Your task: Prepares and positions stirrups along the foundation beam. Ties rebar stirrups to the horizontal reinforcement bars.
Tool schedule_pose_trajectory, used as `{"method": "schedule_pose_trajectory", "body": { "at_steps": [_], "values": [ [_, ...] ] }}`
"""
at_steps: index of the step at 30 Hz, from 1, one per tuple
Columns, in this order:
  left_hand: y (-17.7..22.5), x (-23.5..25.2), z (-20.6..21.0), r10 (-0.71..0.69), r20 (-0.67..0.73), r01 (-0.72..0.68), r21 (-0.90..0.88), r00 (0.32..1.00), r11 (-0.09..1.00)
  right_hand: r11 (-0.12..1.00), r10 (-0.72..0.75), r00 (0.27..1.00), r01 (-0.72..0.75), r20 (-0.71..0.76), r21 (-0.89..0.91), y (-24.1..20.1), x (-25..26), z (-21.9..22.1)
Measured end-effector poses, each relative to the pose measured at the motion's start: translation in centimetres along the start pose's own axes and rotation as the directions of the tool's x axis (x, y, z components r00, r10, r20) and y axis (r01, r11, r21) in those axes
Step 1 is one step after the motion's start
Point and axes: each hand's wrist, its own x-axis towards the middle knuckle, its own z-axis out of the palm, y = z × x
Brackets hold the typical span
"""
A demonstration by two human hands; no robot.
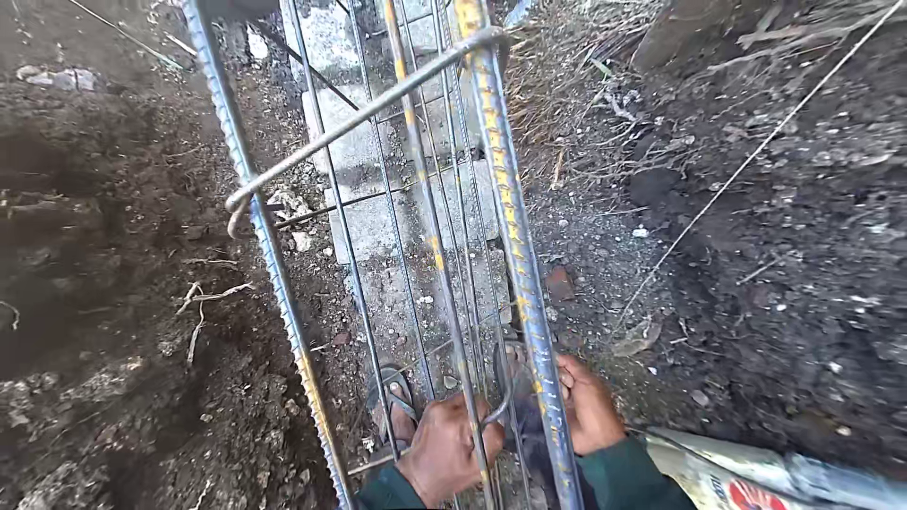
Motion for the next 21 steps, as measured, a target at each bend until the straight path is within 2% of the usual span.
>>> {"method": "schedule_pose_trajectory", "body": {
  "at_steps": [2, 5, 7, 9, 13, 17, 19, 21],
  "values": [
    [0.4, 0.5, 0.6, -0.085, 0.014, 0.085, -0.024, 0.996, 0.996, 1.000, 0.006, 0.999, -0.007, -0.033, -0.024, -0.2, 0.2, 0.9],
    [0.2, 2.0, 0.4, -0.213, -0.056, 0.213, 0.002, 0.975, 0.977, 0.999, -0.014, 0.998, 0.012, -0.056, -0.045, -0.7, 1.6, 2.3],
    [-1.4, 3.8, -0.7, -0.226, -0.141, 0.238, 0.076, 0.964, 0.968, 0.995, -0.026, 0.999, 0.023, -0.034, -0.093, -1.1, 2.8, 3.7],
    [-3.0, 5.8, -1.7, -0.224, -0.163, 0.252, 0.184, 0.961, 0.950, 0.987, -0.001, 1.000, 0.001, -0.002, -0.163, -2.0, 3.0, 5.9],
    [-5.1, 8.6, -2.2, -0.346, -0.062, 0.347, 0.308, 0.936, 0.886, 0.986, 0.047, 0.992, -0.027, 0.118, -0.165, -2.4, 3.7, 8.0],
    [-6.2, 11.4, -2.2, -0.445, 0.135, 0.360, 0.406, 0.885, 0.840, 0.992, 0.007, 0.975, 0.022, 0.221, -0.128, -1.6, 4.7, 8.9],
    [-6.0, 12.2, -2.2, -0.494, 0.190, 0.373, 0.447, 0.848, 0.813, 0.972, 0.024, 0.954, 0.048, 0.299, -0.232, -1.7, 5.4, 9.1],
    [-6.3, 12.5, -2.3, -0.508, 0.193, 0.382, 0.454, 0.840, 0.805, 0.865, -0.022, 0.955, 0.165, 0.295, -0.473, -2.8, 6.4, 9.1]
  ]
}}
